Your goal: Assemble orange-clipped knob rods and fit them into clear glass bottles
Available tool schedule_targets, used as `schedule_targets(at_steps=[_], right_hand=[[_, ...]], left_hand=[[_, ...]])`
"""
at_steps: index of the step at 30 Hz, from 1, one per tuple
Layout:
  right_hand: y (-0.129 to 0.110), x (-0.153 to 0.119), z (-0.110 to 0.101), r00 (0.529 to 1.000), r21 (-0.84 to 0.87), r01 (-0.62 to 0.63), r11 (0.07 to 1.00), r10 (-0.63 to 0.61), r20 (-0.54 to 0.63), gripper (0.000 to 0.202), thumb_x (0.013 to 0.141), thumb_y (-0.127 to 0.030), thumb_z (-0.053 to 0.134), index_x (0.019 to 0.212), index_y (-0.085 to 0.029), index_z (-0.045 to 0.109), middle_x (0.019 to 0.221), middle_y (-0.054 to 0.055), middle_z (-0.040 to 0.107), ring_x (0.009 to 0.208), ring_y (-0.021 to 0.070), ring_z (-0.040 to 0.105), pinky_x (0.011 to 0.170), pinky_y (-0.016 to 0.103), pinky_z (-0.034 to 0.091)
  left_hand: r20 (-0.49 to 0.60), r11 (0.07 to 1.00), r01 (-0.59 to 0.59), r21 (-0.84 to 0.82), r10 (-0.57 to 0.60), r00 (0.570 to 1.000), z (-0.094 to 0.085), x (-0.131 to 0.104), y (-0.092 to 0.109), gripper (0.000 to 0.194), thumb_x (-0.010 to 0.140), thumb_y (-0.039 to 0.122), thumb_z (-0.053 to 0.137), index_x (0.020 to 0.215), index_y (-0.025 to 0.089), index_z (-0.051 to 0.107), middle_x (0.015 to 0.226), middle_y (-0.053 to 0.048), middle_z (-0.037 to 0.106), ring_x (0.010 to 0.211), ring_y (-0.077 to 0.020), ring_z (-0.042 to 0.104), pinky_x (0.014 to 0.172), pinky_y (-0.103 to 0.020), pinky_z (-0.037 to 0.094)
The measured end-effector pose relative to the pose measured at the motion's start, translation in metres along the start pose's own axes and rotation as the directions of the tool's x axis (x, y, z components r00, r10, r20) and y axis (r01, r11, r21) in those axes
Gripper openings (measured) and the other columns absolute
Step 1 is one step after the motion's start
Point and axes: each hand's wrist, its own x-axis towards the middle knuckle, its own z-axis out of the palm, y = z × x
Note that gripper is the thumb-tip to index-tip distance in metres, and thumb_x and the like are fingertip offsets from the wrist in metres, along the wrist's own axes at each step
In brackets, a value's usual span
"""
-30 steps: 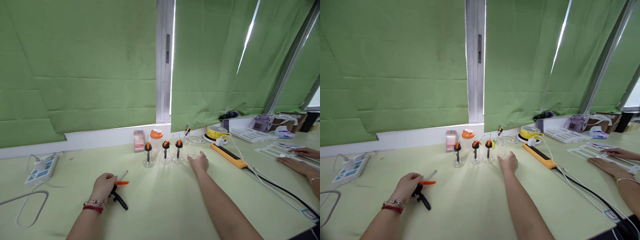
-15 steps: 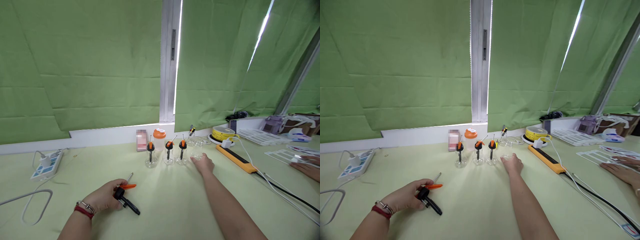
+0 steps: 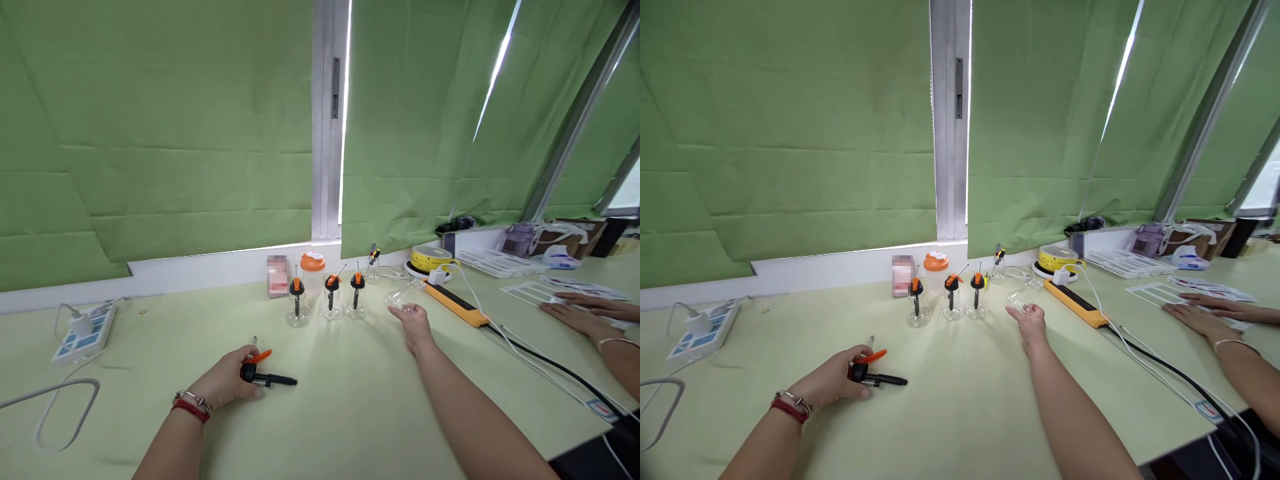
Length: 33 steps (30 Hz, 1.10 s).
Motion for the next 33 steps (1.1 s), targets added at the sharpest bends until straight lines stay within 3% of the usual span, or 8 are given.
schedule_targets(at_steps=[5,10,12,16,19,23,27,33], right_hand=[[-0.02,-0.021,-0.005,0.999,0.13,-0.018,0.991,0.013,0.043,0.067,0.05,-0.047,0.074,0.102,-0.018,0.044,0.115,0.011,0.057,0.102,0.0257,0.057,0.079,0.032,0.05],[-0.067,-0.065,0.002,0.957,0.376,0.107,0.92,-0.198,0.214,0.079,0.052,-0.039,0.08,0.118,-0.023,0.04,0.124,0.009,0.052,0.116,0.0237,0.049,0.09,0.033,0.046],[-0.081,-0.087,0.008,0.891,0.435,0.061,0.898,-0.245,0.382,0.078,0.052,-0.035,0.081,0.118,-0.023,0.04,0.122,0.009,0.053,0.116,0.024,0.049,0.092,0.037,0.045],[-0.083,-0.116,0.021,0.662,0.34,0.055,0.939,-0.29,0.692,0.077,0.049,-0.023,0.084,0.117,-0.023,0.048,0.122,0.009,0.054,0.119,0.0247,0.047,0.098,0.041,0.039],[-0.068,-0.119,0.025,0.573,0.261,0.011,0.965,-0.22,0.789,0.073,0.049,-0.023,0.083,0.115,-0.023,0.053,0.122,0.009,0.053,0.116,0.0256,0.048,0.09,0.039,0.045],[-0.052,-0.112,0.023,0.554,0.25,-0.07,0.966,-0.171,0.815,0.065,0.051,-0.024,0.081,0.112,-0.024,0.057,0.11,0.006,0.058,0.106,0.0243,0.052,0.081,0.037,0.049],[-0.051,-0.11,0.02,0.559,0.274,-0.197,0.941,-0.122,0.82,0.052,0.059,-0.026,0.074,0.109,-0.025,0.059,0.105,0.004,0.057,0.095,0.0206,0.055,0.076,0.035,0.05],[-0.047,-0.108,0.023,0.514,0.301,-0.295,0.907,-0.115,0.85,0.047,0.063,-0.023,0.072,0.108,-0.024,0.059,0.103,0.005,0.055,0.087,0.0179,0.054,0.071,0.03,0.048]], left_hand=[[0.029,0.997,0.066,-0.039,-0.065,0.997,-0.006,-0.005,-0.001,0.076,0.047,0.025,0.075,0.121,0.024,0.056,0.075,0.0,0.061,0.07,-0.022,0.058,0.067,-0.03,0.045],[0.02,0.993,0.075,-0.092,-0.074,0.997,-0.001,-0.005,0.007,0.055,0.046,0.024,0.073,0.101,0.021,0.068,0.068,0.002,0.059,0.068,-0.0203,0.057,0.064,-0.028,0.044],[-0.017,0.993,0.064,-0.098,-0.066,0.998,0.003,-0.003,0.01,0.049,0.046,0.024,0.073,0.095,0.021,0.069,0.068,0.002,0.058,0.066,-0.0196,0.055,0.062,-0.028,0.043],[-0.092,0.995,0.03,-0.094,-0.039,0.995,0.008,0.002,0.011,0.042,0.05,0.027,0.072,0.091,0.019,0.067,0.071,0.0,0.057,0.066,-0.0188,0.053,0.06,-0.027,0.041],[-0.133,0.993,0.019,-0.117,-0.035,0.99,0.01,0.006,0.01,0.041,0.053,0.027,0.071,0.092,0.018,0.062,0.072,0.001,0.055,0.065,-0.0174,0.052,0.058,-0.026,0.039],[-0.16,0.981,0.031,-0.189,-0.062,0.985,0.012,0.008,0.011,0.046,0.052,0.026,0.071,0.096,0.019,0.059,0.079,-0.001,0.058,0.069,-0.0181,0.054,0.06,-0.026,0.04],[-0.15,0.964,0.017,-0.265,-0.058,0.987,0.018,0.009,0.014,0.048,0.052,0.026,0.072,0.097,0.019,0.058,0.082,-0.002,0.06,0.073,-0.019,0.055,0.064,-0.026,0.04],[-0.097,0.961,0.007,-0.277,-0.035,0.995,0.027,0.011,0.017,0.046,0.052,0.023,0.071,0.096,0.019,0.059,0.079,0.0,0.06,0.069,-0.0165,0.053,0.065,-0.026,0.04]])
